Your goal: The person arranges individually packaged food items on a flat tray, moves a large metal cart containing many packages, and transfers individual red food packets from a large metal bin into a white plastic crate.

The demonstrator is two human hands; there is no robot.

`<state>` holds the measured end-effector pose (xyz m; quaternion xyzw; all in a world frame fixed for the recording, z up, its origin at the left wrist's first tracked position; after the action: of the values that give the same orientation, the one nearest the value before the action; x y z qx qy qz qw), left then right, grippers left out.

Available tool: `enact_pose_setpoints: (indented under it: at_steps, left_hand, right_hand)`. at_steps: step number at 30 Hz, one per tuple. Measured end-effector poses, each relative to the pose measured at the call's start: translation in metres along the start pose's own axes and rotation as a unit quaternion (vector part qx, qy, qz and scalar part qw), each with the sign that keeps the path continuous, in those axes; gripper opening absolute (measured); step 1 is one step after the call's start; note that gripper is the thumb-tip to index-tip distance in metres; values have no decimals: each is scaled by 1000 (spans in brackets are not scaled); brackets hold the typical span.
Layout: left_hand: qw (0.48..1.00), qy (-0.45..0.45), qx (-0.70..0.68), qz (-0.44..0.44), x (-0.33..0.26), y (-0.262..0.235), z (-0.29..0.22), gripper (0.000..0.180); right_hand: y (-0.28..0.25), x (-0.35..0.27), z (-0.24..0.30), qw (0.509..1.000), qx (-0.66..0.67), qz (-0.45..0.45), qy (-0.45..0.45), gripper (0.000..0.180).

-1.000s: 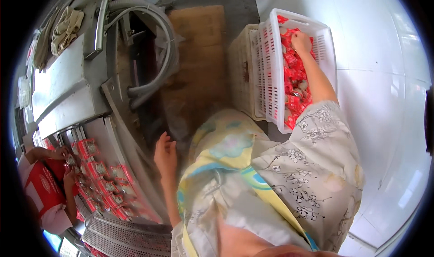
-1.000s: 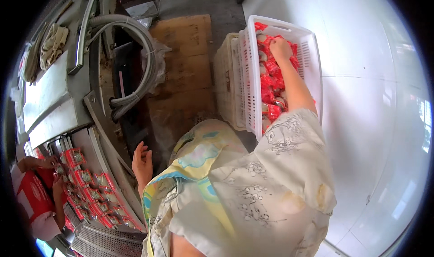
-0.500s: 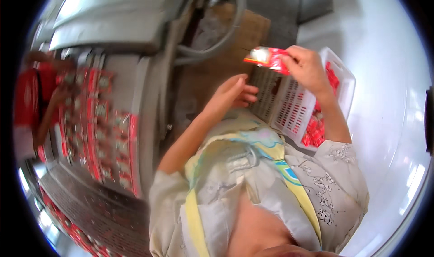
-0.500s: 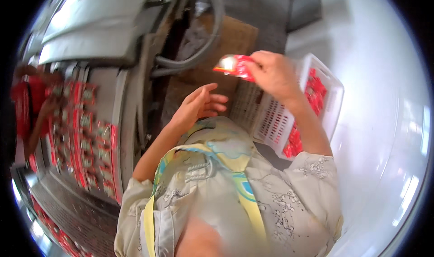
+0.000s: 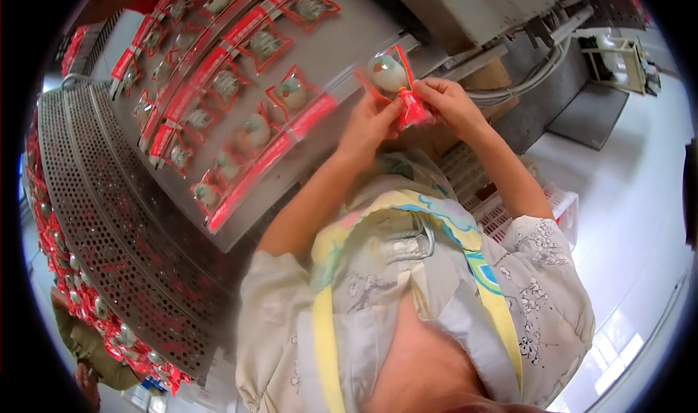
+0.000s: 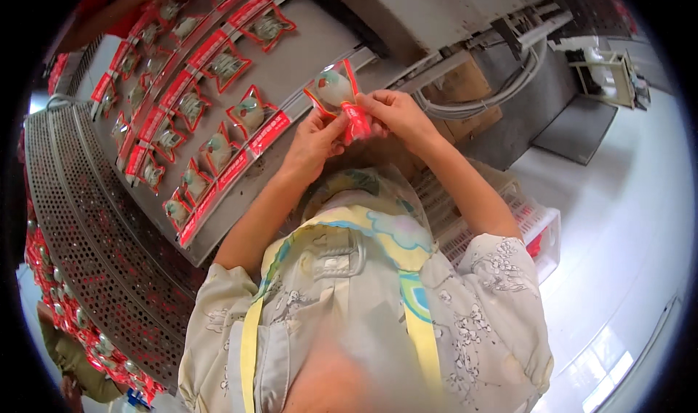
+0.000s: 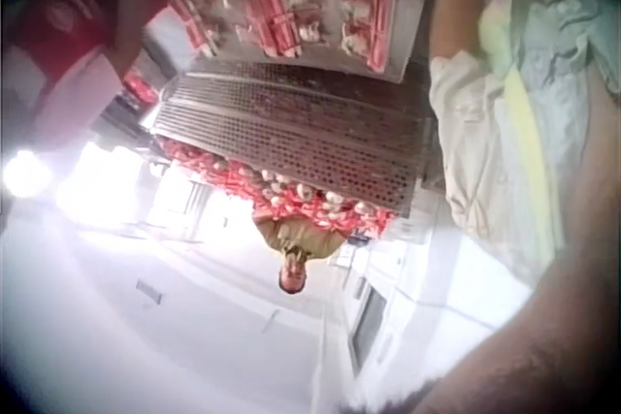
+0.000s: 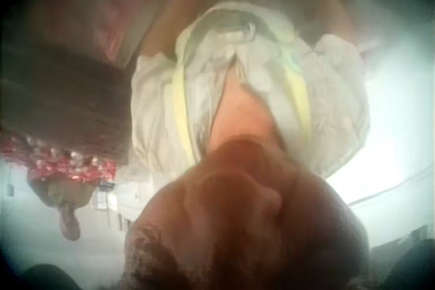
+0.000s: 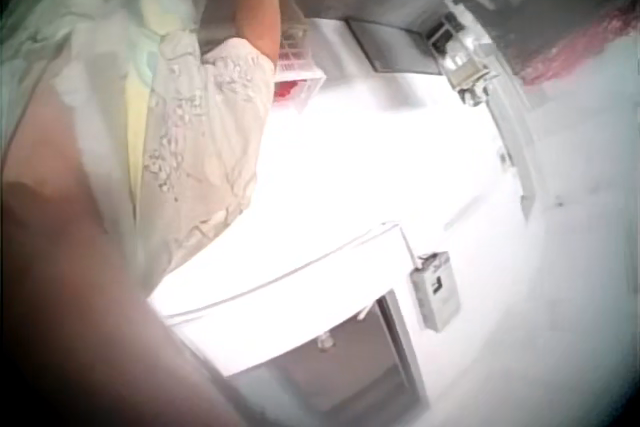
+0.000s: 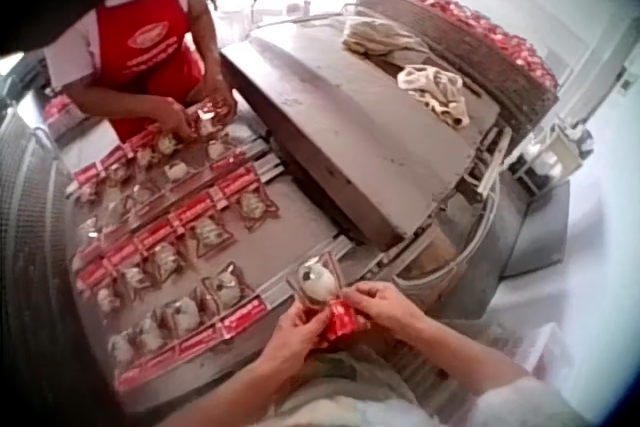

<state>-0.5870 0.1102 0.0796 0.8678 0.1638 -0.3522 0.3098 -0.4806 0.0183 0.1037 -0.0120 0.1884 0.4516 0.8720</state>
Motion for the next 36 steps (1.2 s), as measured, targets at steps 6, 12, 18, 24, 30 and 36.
enact_pose_setpoints:
  at_steps: [6, 12, 18, 24, 30, 36]
  left_hand:
    - [999, -33, 15, 33, 5, -38, -30, 25]
    - [998, 14, 55, -38, 12, -64, -59, 28]
    - [988, 15, 96, -123, 17, -83, -86, 30]
    - [997, 39, 65, -35, 29, -89, -93, 32]
    - [869, 133, 379, -288, 28, -104, -98, 27]
    - [714, 54, 554, -424, 30, -106, -93, 23]
  right_hand:
    - [16, 56, -1, 985, -124, 103, 56, 23]
    - [25, 106, 7, 960, -202, 188, 48, 30]
    - [30, 138, 11, 954, -226, 196, 17, 34]
    - [36, 148, 1, 977, -138, 161, 39, 29]
    - [28, 168, 8, 906, -372, 105, -175, 24]
    - [30, 173, 2, 830, -472, 94, -283, 24]
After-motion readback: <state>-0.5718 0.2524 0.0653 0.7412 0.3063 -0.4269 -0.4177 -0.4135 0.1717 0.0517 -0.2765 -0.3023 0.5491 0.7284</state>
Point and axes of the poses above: each hand's wrist, its own x-axis towards the middle knuckle, its own y-axis out of the palm, z = x × y, the point moved 6 cm from there along x, towards the middle knuckle, and after that the axes turned 14 degrees about -y, right-handed, at the moved point
